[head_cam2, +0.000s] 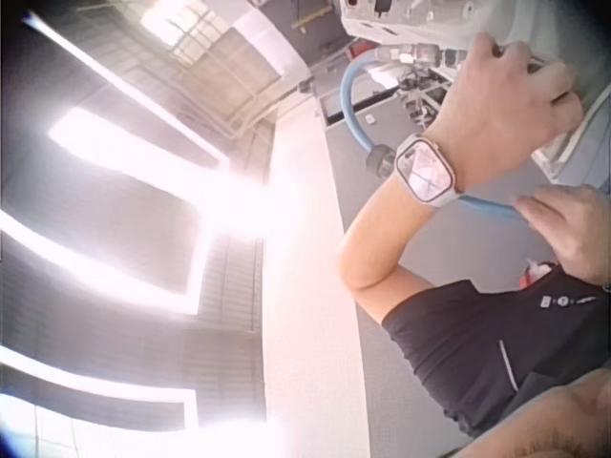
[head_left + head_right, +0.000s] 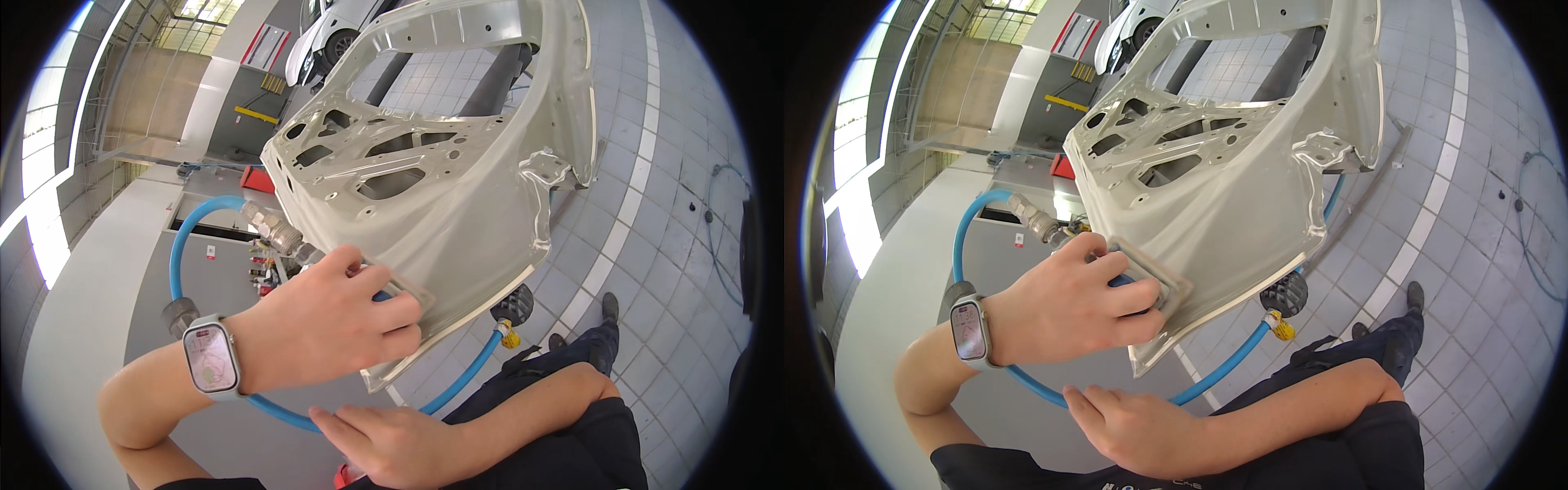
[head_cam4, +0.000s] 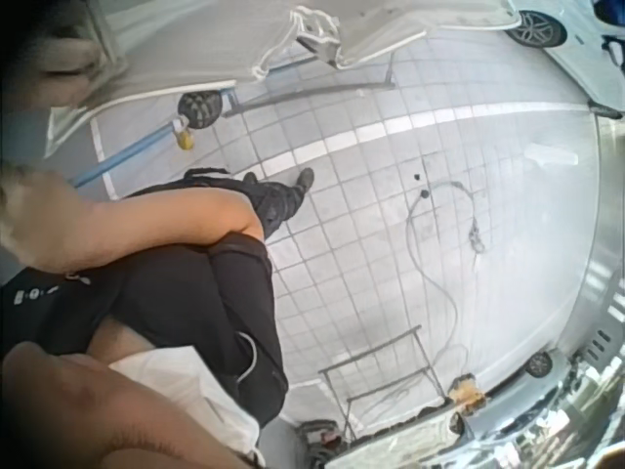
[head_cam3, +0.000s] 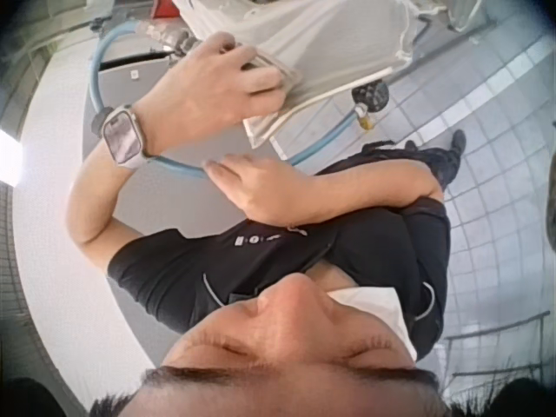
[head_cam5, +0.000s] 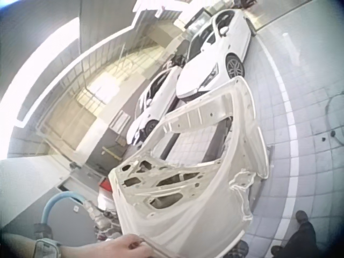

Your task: The person sands a large car door frame mounted on a stand using a pneumatic sander, then switches to a hand sanding block to smooth edges. They later use a compressed air nozzle to blow dust off the surface.

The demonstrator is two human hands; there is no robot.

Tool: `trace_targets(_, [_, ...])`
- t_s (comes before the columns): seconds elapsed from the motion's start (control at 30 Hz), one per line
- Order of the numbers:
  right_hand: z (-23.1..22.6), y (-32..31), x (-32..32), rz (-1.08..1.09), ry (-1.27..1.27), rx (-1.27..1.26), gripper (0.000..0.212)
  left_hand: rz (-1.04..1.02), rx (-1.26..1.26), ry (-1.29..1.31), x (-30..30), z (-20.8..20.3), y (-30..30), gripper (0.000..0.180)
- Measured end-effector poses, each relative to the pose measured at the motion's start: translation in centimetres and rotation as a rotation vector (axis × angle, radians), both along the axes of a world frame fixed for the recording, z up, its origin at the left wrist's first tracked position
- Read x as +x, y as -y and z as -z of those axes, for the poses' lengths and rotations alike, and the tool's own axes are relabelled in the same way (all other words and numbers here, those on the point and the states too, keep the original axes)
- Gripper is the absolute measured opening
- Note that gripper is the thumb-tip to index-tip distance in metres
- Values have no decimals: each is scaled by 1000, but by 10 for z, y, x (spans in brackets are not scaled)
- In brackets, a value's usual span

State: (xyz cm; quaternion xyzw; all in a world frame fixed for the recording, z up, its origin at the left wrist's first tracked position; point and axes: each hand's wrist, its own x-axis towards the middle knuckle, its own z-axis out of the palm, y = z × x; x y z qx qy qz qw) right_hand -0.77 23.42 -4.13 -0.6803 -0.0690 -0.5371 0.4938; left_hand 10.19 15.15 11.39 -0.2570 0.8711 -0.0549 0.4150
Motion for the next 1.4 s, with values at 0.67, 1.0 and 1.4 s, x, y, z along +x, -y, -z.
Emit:
trace_targets(0.67, [8, -63, 16, -73, -191, -12, 44, -373, 139, -370, 50, -7, -31, 50])
trace_targets(1.0, [30, 6, -53, -471, -183, -107, 35, -1076, 416, -379, 18, 10, 37, 52])
trace_targets(1.4, [51, 133, -169, -809, -213, 93, 42, -1237, 398, -280, -45, 114, 142, 56])
